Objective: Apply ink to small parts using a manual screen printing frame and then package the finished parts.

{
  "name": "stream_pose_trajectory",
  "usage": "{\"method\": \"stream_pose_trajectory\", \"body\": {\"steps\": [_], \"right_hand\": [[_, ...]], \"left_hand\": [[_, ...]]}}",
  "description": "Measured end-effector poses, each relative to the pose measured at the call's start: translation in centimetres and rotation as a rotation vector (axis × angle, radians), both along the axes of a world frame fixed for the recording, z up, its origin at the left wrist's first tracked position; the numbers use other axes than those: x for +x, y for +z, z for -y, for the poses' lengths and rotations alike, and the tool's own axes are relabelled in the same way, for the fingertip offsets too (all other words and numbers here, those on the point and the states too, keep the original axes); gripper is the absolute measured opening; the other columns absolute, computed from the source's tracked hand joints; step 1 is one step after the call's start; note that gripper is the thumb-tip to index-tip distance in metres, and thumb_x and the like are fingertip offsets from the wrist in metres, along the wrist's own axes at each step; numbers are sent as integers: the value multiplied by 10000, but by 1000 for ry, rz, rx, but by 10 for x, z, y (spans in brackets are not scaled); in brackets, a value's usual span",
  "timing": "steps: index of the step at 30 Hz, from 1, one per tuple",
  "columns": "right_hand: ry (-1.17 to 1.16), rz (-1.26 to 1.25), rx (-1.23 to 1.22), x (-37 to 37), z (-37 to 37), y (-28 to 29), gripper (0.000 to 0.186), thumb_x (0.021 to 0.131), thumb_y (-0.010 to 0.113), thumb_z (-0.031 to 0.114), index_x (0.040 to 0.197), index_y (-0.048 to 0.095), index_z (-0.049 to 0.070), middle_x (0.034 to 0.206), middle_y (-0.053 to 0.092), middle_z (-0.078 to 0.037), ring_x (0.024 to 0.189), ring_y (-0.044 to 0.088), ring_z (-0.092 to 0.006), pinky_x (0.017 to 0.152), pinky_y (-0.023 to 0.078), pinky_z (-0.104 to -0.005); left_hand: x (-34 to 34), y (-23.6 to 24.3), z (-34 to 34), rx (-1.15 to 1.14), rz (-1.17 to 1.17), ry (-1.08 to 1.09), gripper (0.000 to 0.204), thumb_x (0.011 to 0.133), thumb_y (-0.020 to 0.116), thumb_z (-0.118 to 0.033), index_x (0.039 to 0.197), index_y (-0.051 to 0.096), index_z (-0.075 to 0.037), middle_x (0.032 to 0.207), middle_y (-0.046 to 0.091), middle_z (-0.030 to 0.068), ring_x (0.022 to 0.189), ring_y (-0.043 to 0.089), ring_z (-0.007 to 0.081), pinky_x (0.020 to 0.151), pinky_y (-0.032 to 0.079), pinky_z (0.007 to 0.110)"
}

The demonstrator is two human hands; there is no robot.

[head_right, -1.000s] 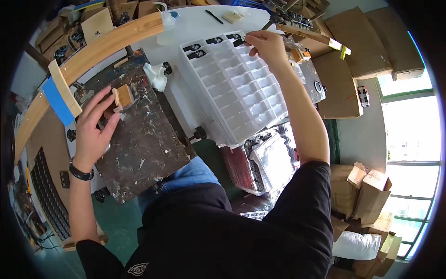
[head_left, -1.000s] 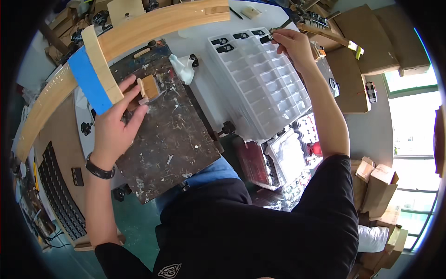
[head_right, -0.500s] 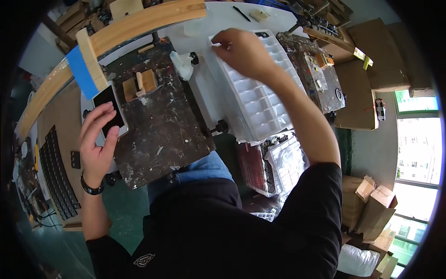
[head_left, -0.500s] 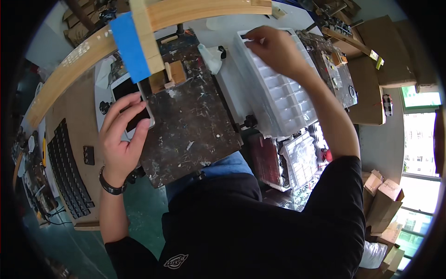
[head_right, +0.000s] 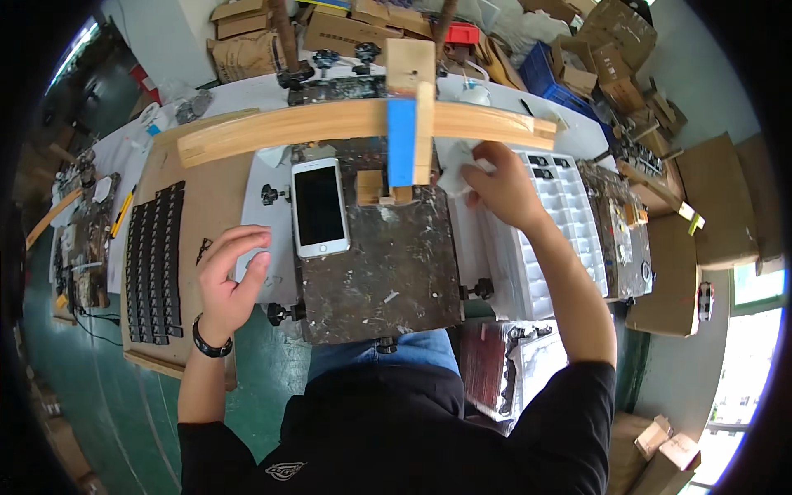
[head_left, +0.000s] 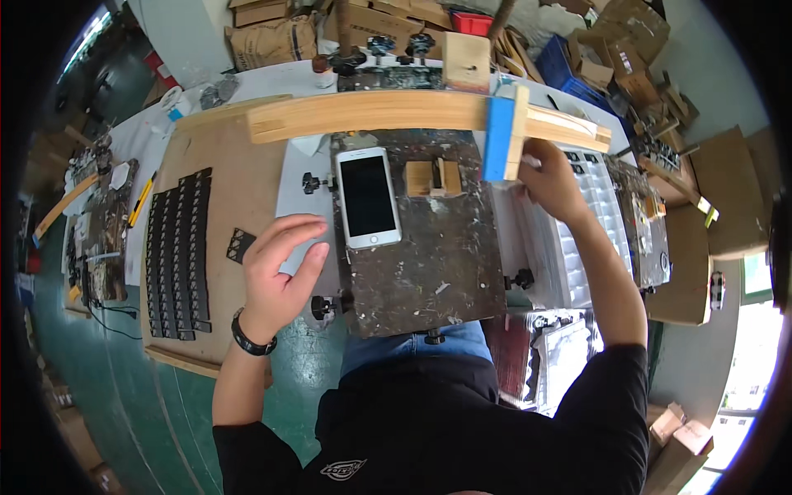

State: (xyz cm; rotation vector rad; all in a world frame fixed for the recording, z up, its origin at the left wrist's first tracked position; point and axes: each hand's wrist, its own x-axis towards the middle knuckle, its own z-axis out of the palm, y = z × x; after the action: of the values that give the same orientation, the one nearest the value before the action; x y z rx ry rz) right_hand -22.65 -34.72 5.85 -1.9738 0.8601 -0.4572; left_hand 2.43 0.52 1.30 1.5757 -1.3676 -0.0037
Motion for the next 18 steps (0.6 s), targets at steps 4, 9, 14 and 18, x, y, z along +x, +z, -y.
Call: {"method": "stream_pose_trajectory", "body": {"steps": [4, 9, 14, 18], "right_hand": [[83, 111, 174, -22, -47, 20, 238, 974, 618, -55, 1208, 606, -14, 929, 691, -104, 640, 658, -154, 548, 511, -246], [278, 327, 433, -20, -110, 11, 226, 978, 713, -66, 1172, 625, 7, 894, 683, -48, 648, 608, -76, 585, 471, -197], [384, 552, 428, 3, -138, 3, 240, 971, 738, -57, 1180, 668, 38, 859, 677, -12, 652, 535, -40, 615, 424, -179], [501, 239, 369, -20, -98, 12, 208, 977, 746, -22, 1174, 713, 34, 812, 671, -13, 665, 539, -42, 613, 417, -180]], "left_hand": [[2, -1, 7, -48, -115, -54, 280, 900, 765, 2, 1180, 755, 21, 1313, 724, 153, 1060, 719, 277, 931, 570, 335], [-58, 22, 41, -107, -437, -258, 306, 930, 753, 7, 1235, 731, 5, 1205, 754, 123, 1019, 716, 250, 895, 568, 323], [-105, 28, 64, -183, -977, -323, 297, 961, 738, 5, 1255, 697, 18, 1099, 752, 102, 962, 689, 196, 852, 553, 298], [-91, 21, 61, 84, -952, -302, 251, 979, 724, 0, 1223, 682, 41, 1066, 729, 100, 904, 648, 151, 827, 532, 268]]}}
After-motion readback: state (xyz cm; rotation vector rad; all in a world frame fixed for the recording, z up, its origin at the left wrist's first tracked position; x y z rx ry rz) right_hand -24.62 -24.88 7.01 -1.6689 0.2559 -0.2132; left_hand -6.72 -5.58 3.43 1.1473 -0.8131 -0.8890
